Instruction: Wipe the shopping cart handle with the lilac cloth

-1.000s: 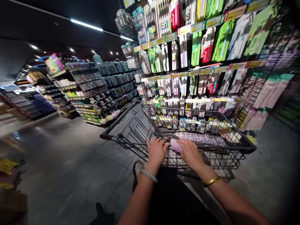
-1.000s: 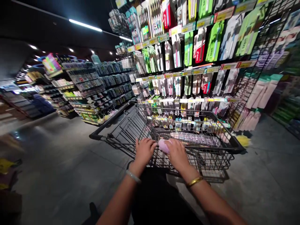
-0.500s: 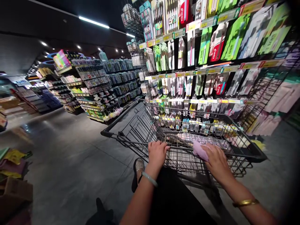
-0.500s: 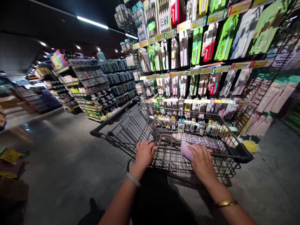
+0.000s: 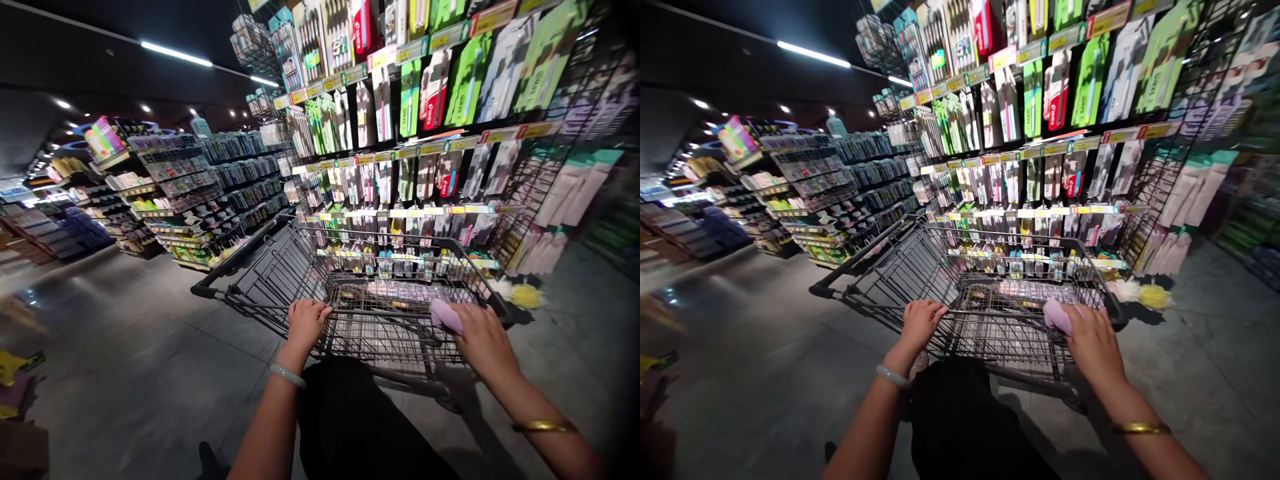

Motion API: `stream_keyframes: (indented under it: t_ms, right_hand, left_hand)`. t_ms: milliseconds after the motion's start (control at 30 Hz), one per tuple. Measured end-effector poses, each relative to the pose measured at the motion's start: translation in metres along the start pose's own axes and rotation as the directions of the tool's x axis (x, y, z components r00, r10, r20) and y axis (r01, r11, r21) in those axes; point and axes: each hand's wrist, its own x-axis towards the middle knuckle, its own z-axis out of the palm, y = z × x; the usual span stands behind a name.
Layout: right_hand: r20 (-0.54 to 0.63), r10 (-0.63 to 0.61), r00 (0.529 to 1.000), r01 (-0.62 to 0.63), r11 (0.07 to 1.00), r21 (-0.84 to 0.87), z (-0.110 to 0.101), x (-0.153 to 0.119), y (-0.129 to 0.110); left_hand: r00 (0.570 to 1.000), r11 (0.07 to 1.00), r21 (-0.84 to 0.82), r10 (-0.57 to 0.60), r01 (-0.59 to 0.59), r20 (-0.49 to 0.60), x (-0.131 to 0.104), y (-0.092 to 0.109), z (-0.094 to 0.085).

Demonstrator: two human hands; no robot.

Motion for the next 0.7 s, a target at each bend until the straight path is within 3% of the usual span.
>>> stream_keyframes:
  t_ms: [100,167,267,367,500,567,700]
  right_hand:
    - [0.005,-0.014,1.000,0.014,0.999,-0.031,-0.001,0.010,-0.023]
    - [-0.004,-0.028,1.000,0.028,0.999,-0.024,-0.001,0.014,-0.033]
    - [0.003,-0.088,0.996,0.088,0.996,0.024,0.000,0.013,-0.039]
    - [0.013,-0.168,0.986,0.166,0.982,0.089,-0.001,0.007,-0.031]
    - [0.046,-0.180,0.983,0.173,0.977,0.126,-0.011,0.007,-0.023]
    - [0.130,-0.144,0.981,0.126,0.983,0.135,-0.018,0.015,-0.034]
    - [0.290,-0.109,0.951,0.069,0.987,0.143,-0.025,0.037,-0.081]
  left_hand:
    - [1.000,0.995,-0.102,0.002,-0.005,-0.027,0.005,0.030,0.001]
    - [0.990,0.982,-0.132,0.137,-0.134,0.018,0.005,0.057,0.009]
    - [0.936,0.942,-0.088,0.331,-0.323,0.118,0.001,0.084,0.026]
    - [0.936,0.940,-0.002,0.339,-0.340,0.096,-0.004,0.084,0.035]
    - [0.951,0.951,0.035,0.307,-0.308,0.049,-0.009,0.071,0.032]
    - [0.958,0.956,0.064,0.286,-0.288,0.037,-0.010,0.070,0.028]
    - [0.963,0.956,0.117,0.266,-0.270,0.048,-0.012,0.073,0.026]
